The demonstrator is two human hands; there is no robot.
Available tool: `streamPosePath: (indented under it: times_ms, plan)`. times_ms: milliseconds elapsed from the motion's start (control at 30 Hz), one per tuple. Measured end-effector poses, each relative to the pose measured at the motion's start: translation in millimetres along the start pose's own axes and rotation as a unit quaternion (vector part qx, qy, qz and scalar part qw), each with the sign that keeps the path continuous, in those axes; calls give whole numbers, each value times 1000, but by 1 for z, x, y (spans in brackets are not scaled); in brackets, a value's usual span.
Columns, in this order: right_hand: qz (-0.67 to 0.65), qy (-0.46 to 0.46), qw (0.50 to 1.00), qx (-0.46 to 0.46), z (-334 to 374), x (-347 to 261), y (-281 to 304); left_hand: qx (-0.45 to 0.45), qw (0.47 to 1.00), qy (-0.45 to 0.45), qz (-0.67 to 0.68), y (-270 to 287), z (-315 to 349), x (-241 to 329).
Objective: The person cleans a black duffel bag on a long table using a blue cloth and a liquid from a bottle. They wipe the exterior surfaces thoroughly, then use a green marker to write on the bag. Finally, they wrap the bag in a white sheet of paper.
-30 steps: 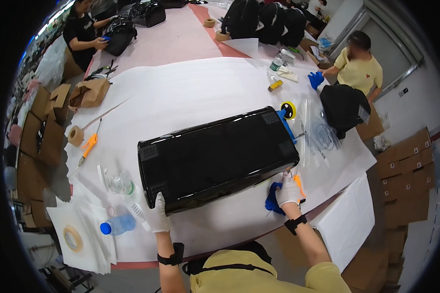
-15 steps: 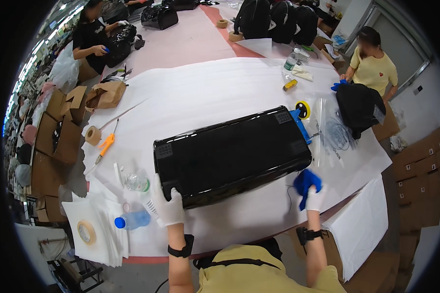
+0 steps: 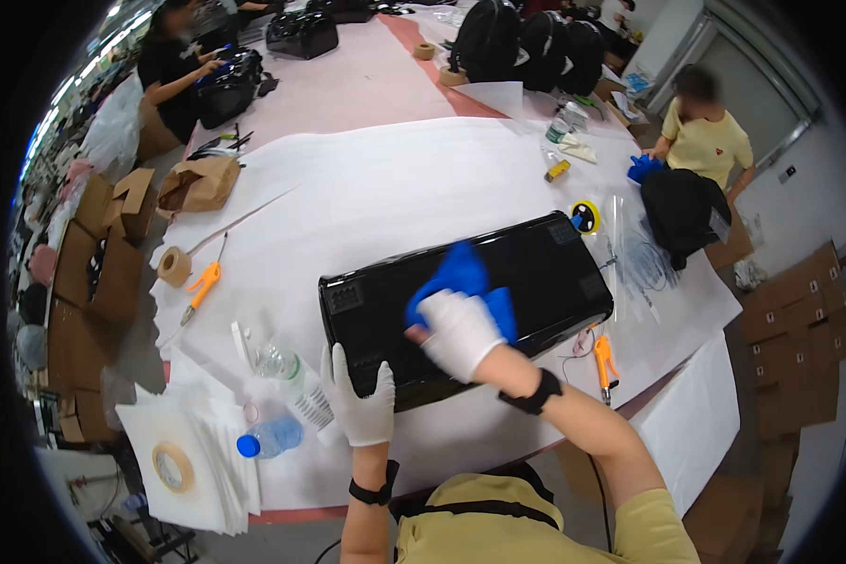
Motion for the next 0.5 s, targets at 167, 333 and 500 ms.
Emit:
streamPosePath:
  times_ms: [167,333,500]
  plan:
    - [76,71,994,24,-8,28,-3,-6,1000,-14,18,0,1,-1]
    - [189,-132,973,-2,22,170,19,9,998,1,67,3,1,-3]
    - [43,18,995,-84,-42,46,-16,-2,995,26,92,2,13,-15]
Point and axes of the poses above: each hand's wrist, its own z-axis away from the middle knuckle, its own y-axis out of the back of the hand, x = y × z, the point moved 9 cm from there along -z, towards the middle knuckle, and after that the axes turned 11 degrees about z, right-handed, at the moved point
